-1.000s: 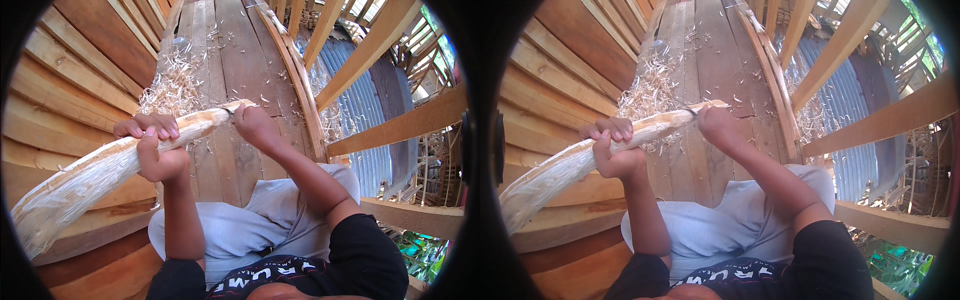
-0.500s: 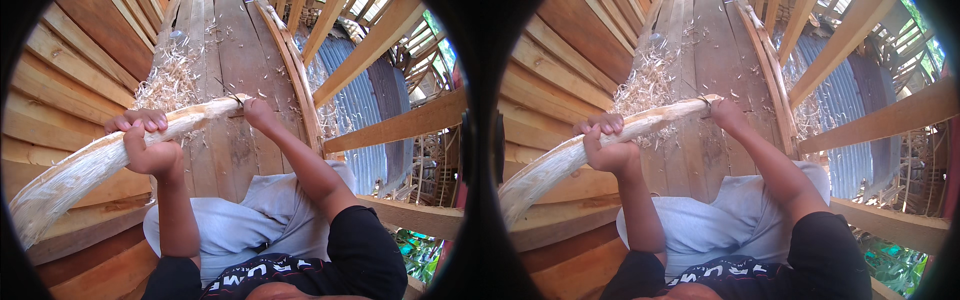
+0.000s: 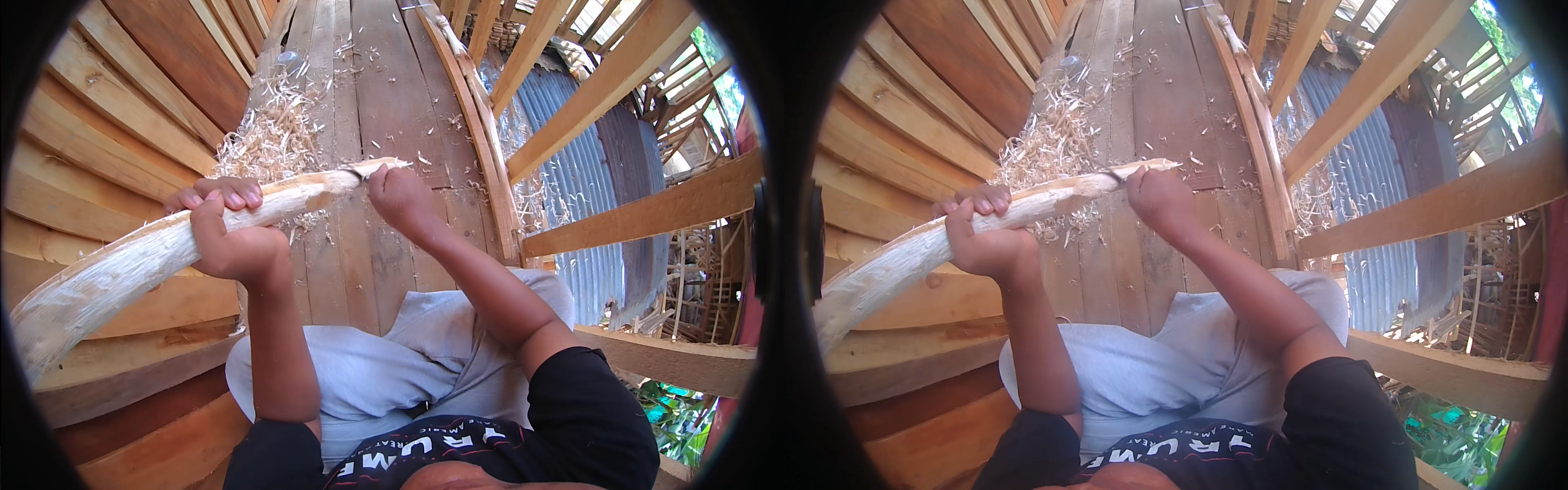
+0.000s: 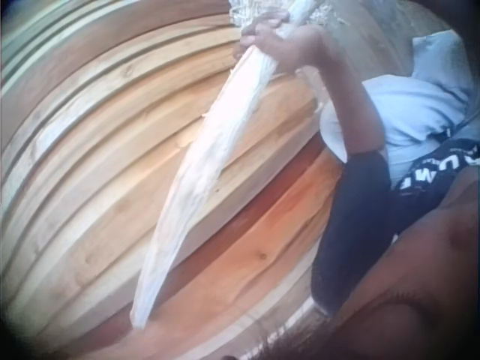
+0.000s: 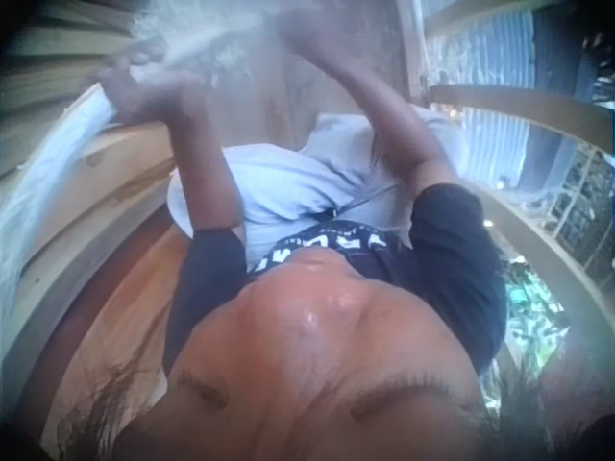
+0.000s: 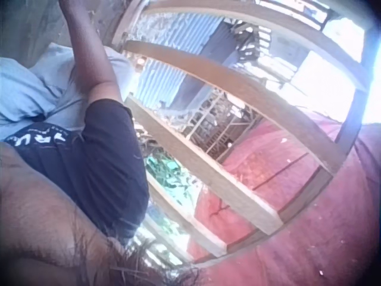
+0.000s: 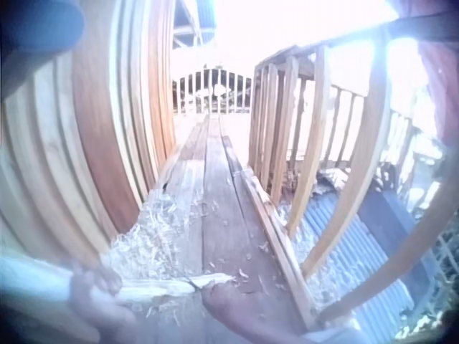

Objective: The person carves a long wooden stick using a knife, repeatedly shaving off thin layers of wood. The person holds the stick with the left hand and uses the knife with the right hand to remove wood shavings, which accumulate on the floor.

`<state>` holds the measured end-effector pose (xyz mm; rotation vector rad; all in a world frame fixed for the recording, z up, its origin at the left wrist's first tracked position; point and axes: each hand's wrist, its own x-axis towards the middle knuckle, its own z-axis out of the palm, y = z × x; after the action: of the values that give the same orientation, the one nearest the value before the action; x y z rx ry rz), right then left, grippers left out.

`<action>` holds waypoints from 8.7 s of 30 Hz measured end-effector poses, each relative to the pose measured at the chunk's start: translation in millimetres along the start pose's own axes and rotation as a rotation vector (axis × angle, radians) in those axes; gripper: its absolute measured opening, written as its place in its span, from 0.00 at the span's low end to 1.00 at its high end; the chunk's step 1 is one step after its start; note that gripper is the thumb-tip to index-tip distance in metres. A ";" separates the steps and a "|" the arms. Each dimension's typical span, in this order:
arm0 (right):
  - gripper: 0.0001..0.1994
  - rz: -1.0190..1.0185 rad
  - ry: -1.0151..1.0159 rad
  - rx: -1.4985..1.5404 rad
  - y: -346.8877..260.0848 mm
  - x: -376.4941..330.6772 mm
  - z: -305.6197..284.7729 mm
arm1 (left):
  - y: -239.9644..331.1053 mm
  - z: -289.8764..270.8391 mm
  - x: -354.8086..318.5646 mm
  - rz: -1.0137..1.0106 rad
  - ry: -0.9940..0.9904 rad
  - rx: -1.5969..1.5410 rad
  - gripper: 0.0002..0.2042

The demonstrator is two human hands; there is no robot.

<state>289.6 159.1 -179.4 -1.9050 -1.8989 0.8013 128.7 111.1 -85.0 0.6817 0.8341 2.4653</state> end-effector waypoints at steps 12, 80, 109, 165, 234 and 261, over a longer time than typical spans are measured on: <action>0.27 -0.021 0.176 0.056 72.1 41.7 34.5 | -4.8 16.0 -1.5 -0.010 0.002 0.017 0.08; 0.26 0.200 0.029 -0.072 53.5 27.9 16.9 | -7.4 7.8 -1.0 -0.003 0.106 -0.034 0.09; 0.19 0.244 -0.002 -0.213 114.9 55.5 27.0 | -4.5 12.8 -3.6 0.074 0.077 0.020 0.09; 0.24 0.194 0.063 0.221 21.8 -119.4 -24.5 | 40.0 39.7 -80.1 -0.032 -0.338 0.094 0.05; 0.27 0.023 -0.229 0.291 13.7 -43.8 20.3 | 65.9 -27.9 -1.9 -0.147 -0.606 -0.057 0.04; 0.24 0.057 -0.171 0.088 7.0 -47.9 15.1 | 41.0 -30.5 4.3 -0.099 -1.126 -0.215 0.10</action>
<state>288.4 109.1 -188.1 -1.8985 -1.8788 1.0783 97.5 70.9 -78.3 1.6225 0.1391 1.6023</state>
